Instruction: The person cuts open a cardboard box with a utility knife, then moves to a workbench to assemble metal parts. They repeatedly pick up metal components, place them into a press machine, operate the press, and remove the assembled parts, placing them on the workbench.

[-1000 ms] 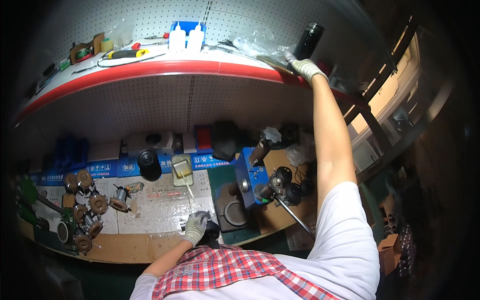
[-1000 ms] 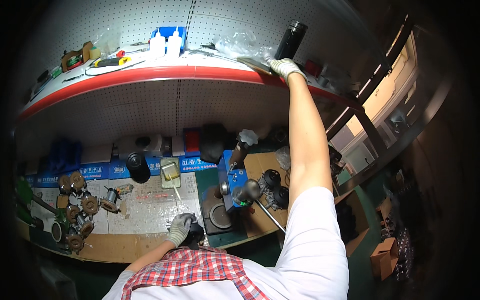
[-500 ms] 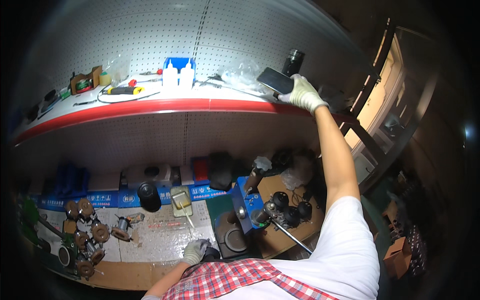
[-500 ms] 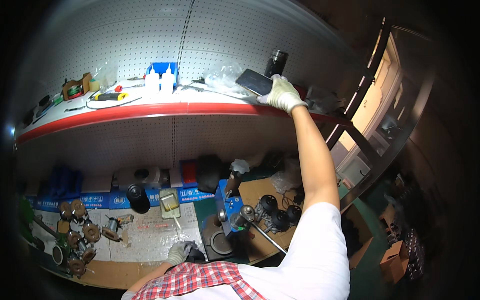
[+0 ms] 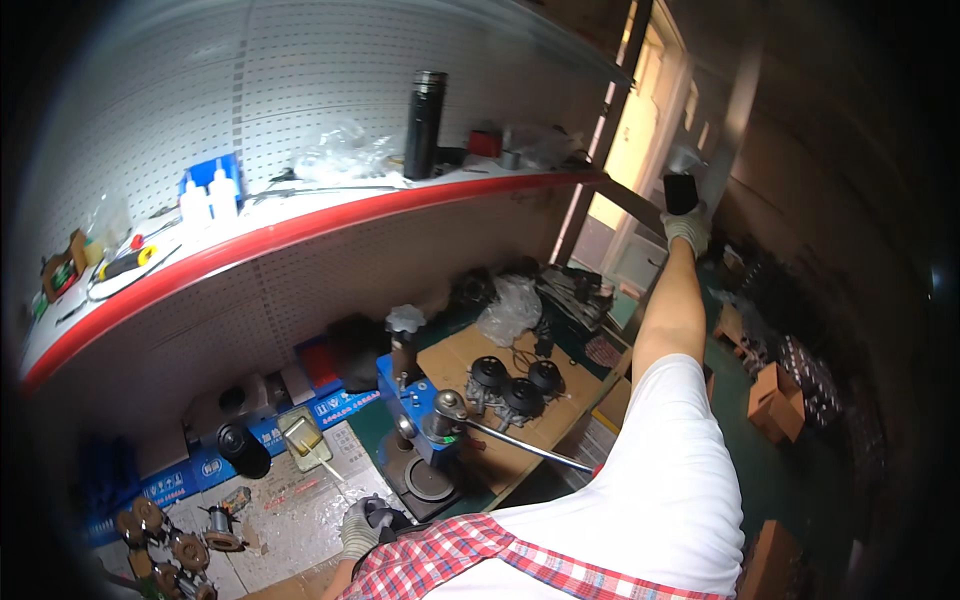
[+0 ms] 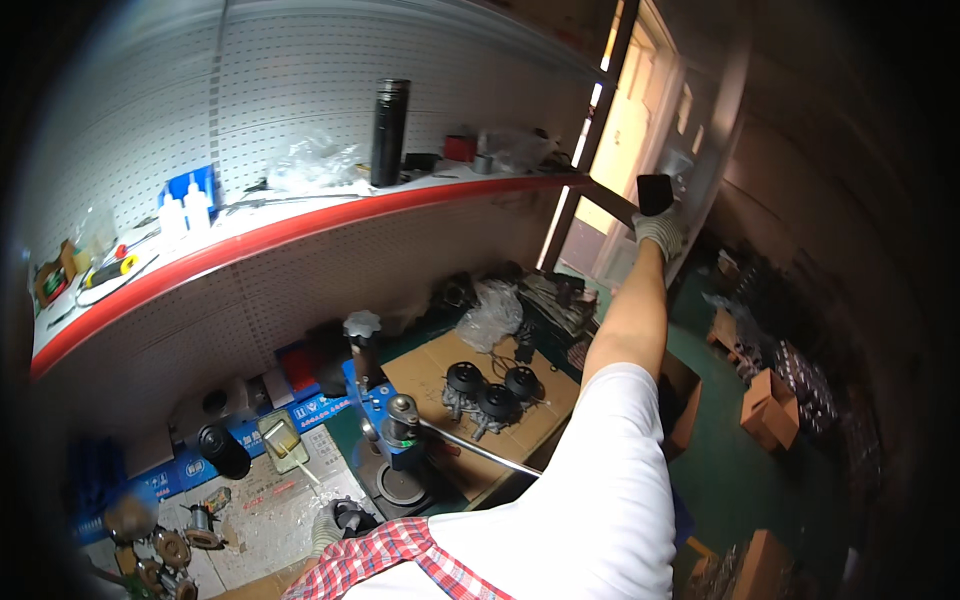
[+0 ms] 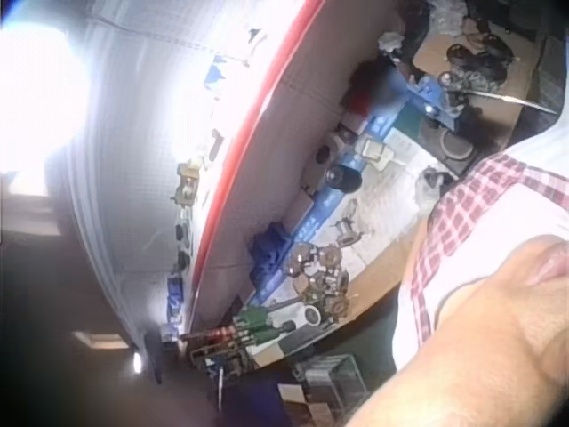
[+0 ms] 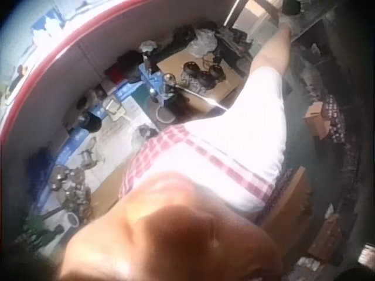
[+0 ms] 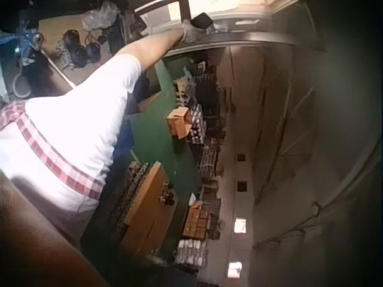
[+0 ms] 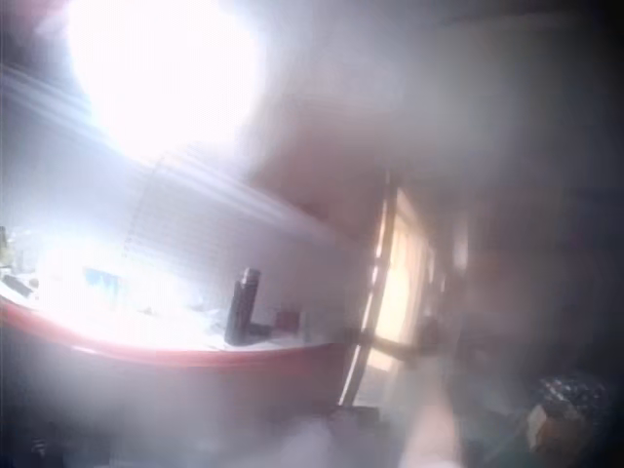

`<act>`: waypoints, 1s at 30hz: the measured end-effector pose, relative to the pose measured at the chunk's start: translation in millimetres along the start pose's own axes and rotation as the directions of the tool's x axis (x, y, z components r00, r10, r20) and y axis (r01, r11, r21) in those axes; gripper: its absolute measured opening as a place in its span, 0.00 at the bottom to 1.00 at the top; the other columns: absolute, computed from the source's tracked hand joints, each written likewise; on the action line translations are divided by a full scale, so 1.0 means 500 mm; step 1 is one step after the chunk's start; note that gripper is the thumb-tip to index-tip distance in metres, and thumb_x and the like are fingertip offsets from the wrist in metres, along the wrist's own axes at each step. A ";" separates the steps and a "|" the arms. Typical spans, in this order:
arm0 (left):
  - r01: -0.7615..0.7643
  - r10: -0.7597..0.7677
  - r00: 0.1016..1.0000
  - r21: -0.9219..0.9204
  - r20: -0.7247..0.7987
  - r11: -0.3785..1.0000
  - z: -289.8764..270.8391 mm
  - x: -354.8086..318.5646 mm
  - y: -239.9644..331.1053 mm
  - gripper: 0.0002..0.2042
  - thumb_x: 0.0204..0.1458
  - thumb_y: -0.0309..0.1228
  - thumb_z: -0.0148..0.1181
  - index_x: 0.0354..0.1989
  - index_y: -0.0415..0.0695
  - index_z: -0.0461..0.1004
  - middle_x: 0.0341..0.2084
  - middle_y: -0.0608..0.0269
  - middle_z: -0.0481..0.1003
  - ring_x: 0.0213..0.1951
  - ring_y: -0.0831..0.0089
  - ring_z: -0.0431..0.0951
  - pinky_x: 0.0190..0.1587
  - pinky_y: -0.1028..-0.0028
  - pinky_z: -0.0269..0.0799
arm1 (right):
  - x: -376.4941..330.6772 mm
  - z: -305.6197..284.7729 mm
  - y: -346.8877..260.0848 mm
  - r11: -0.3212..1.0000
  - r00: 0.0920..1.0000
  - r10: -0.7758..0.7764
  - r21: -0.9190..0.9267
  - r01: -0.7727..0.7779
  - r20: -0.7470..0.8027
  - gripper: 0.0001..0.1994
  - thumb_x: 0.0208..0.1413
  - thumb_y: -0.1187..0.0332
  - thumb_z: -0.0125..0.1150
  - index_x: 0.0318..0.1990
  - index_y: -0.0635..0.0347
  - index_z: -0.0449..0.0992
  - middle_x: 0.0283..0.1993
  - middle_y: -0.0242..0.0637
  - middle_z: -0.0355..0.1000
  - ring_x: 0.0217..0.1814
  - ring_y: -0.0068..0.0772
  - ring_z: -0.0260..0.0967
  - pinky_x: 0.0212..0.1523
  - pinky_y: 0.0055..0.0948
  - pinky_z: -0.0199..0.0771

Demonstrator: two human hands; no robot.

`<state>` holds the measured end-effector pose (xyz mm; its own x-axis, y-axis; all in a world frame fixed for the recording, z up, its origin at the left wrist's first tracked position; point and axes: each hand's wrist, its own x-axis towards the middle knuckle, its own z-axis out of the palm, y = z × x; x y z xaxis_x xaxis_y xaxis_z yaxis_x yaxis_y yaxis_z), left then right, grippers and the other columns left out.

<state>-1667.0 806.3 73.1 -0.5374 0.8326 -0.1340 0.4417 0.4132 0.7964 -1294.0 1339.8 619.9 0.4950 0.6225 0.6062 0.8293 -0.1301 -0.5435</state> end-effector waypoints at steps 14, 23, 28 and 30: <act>0.078 -0.081 0.997 0.244 0.003 0.967 -0.005 -0.018 0.053 0.51 0.33 0.43 0.76 0.70 0.44 0.58 0.54 0.41 0.72 0.58 0.45 0.72 0.60 0.55 0.70 | 0.019 -0.070 0.142 0.994 0.967 0.107 0.061 -0.096 -0.230 0.51 0.38 0.45 0.77 0.69 0.53 0.58 0.67 0.55 0.63 0.66 0.61 0.66 0.64 0.56 0.68; -0.054 0.094 0.983 0.243 -0.158 0.969 0.081 0.028 -0.127 0.48 0.34 0.43 0.75 0.69 0.46 0.60 0.55 0.44 0.72 0.57 0.43 0.72 0.60 0.53 0.69 | 0.041 -0.047 0.154 0.993 0.959 0.053 0.118 -0.020 -0.280 0.44 0.41 0.43 0.72 0.65 0.51 0.63 0.65 0.53 0.64 0.65 0.58 0.67 0.63 0.59 0.66; 0.025 -0.020 1.000 0.256 -0.023 0.966 0.048 0.018 -0.036 0.47 0.33 0.44 0.75 0.67 0.46 0.62 0.53 0.44 0.74 0.56 0.45 0.73 0.60 0.55 0.70 | 0.022 -0.087 0.135 0.995 0.977 0.090 0.065 -0.079 -0.192 0.43 0.42 0.43 0.71 0.65 0.46 0.62 0.66 0.51 0.64 0.68 0.54 0.65 0.61 0.68 0.62; 0.026 -0.020 0.999 0.216 -0.027 0.976 0.029 0.013 -0.015 0.46 0.34 0.42 0.74 0.67 0.46 0.62 0.54 0.43 0.73 0.57 0.45 0.73 0.60 0.55 0.70 | 0.020 -0.086 0.125 0.991 0.980 0.100 0.106 -0.082 -0.174 0.43 0.41 0.42 0.71 0.66 0.44 0.62 0.67 0.50 0.64 0.69 0.53 0.64 0.61 0.71 0.60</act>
<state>-1663.5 813.8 57.7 -0.5658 0.8136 -0.1341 0.5721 0.5044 0.6467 -1226.1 1304.8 616.7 0.6131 0.4625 0.6405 0.7534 -0.0982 -0.6502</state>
